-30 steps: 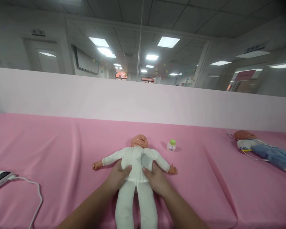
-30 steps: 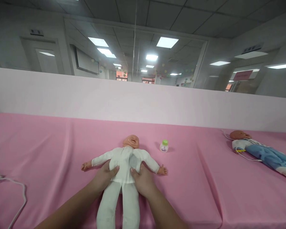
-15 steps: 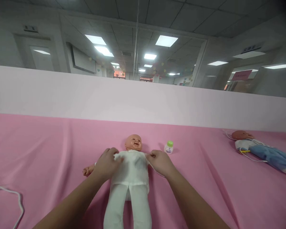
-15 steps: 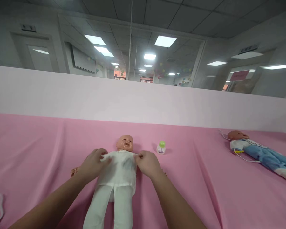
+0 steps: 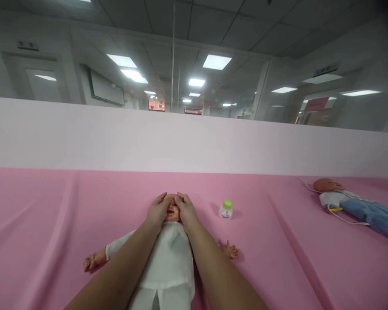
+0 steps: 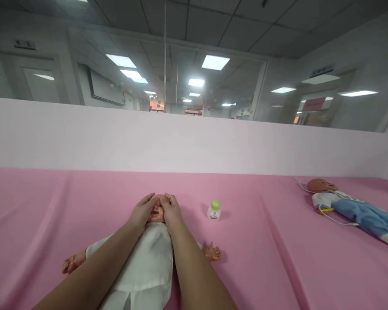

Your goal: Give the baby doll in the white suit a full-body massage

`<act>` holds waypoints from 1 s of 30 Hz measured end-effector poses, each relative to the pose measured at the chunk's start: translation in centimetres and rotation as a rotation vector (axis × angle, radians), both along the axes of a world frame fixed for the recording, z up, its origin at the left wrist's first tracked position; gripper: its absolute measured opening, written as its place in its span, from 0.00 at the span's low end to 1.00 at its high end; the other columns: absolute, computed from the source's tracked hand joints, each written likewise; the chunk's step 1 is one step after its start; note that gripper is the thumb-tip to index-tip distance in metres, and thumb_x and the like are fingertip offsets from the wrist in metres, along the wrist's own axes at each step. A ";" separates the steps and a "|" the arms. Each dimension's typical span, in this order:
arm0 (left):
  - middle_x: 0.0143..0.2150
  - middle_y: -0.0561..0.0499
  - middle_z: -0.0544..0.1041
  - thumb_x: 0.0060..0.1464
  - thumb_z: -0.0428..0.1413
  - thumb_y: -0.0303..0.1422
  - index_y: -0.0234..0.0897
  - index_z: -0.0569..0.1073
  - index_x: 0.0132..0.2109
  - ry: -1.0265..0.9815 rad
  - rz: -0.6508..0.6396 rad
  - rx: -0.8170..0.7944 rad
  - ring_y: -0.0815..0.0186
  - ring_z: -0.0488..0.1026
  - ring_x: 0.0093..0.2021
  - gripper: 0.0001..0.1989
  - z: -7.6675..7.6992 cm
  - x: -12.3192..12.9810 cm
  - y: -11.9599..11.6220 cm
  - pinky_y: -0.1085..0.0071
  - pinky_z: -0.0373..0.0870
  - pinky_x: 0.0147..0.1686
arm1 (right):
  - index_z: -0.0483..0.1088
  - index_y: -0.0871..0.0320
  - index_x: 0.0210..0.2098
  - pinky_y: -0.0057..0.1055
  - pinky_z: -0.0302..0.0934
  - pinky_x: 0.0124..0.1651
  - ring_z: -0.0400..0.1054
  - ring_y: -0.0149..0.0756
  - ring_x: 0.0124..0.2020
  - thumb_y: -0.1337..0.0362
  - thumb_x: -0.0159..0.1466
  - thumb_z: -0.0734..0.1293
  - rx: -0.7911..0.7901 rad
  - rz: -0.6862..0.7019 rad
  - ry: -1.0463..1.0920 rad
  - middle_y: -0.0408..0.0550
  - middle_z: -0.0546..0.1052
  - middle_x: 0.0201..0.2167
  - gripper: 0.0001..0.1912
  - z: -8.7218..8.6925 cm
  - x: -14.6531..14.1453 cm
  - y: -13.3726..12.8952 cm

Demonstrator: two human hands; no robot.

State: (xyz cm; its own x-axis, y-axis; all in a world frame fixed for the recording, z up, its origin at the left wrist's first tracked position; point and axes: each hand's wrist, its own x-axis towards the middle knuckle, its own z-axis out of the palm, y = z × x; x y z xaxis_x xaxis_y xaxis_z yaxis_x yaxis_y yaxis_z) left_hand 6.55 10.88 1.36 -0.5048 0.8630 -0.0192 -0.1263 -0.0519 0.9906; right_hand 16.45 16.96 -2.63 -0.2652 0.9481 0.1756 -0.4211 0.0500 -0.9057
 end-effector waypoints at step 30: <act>0.48 0.44 0.82 0.54 0.63 0.36 0.40 0.80 0.53 -0.115 0.092 0.132 0.58 0.79 0.47 0.19 -2.7 -0.5 1.0 0.63 0.77 0.48 | 0.78 0.53 0.51 0.45 0.67 0.61 0.75 0.45 0.53 0.52 0.57 0.74 0.053 -0.035 -0.042 0.50 0.81 0.53 0.24 -0.7 0.7 0.9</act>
